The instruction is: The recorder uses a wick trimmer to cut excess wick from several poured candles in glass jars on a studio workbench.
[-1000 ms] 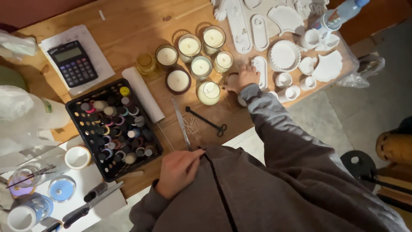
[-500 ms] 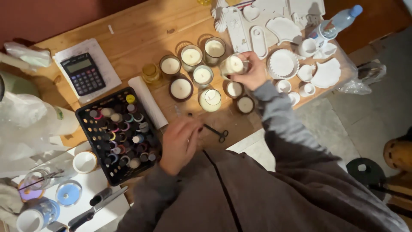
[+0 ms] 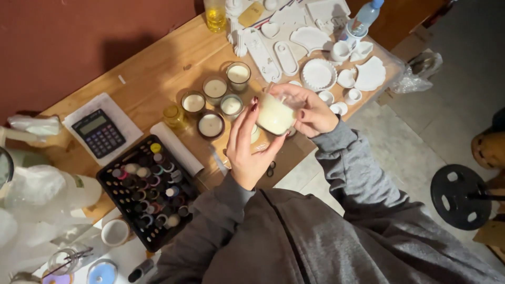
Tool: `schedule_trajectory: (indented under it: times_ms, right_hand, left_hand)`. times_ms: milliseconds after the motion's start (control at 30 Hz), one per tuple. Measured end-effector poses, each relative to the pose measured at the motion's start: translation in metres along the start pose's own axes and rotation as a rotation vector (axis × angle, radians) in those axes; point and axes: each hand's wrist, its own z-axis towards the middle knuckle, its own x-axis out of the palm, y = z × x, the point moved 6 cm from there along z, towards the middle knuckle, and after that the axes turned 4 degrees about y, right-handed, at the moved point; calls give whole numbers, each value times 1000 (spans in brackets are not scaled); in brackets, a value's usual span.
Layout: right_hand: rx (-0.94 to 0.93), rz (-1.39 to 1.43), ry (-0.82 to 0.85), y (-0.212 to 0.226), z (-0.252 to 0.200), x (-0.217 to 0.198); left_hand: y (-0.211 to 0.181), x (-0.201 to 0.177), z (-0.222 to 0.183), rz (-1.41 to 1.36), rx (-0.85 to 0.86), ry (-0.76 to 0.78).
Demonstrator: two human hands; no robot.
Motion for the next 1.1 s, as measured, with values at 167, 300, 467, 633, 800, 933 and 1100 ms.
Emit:
schedule_trajectory:
  times_ms: [167, 300, 467, 633, 800, 933, 1100]
  right_hand:
    - [-44, -62, 27, 15, -9, 26]
    - [-56, -198, 5, 24, -6, 42]
    - [-60, -122, 45, 20, -5, 28]
    - [-47, -103, 73, 15, -7, 18]
    - [3, -107, 52, 12, -5, 19]
    - [46, -37, 22, -11, -17, -16]
    - [98, 91, -276, -22, -19, -21]
  left_hand:
    - [12, 3, -6, -517, -208, 78]
    - [39, 28, -35, -1229, -562, 207]
    - [26, 42, -30, -1645, -801, 261]
    - [30, 53, -47, -1855, -928, 309]
    - [19, 53, -49, -1915, -990, 334]
    - [-2, 43, -30, -1883, -984, 413]
    - [-8, 43, -26, -1911, -1010, 434]
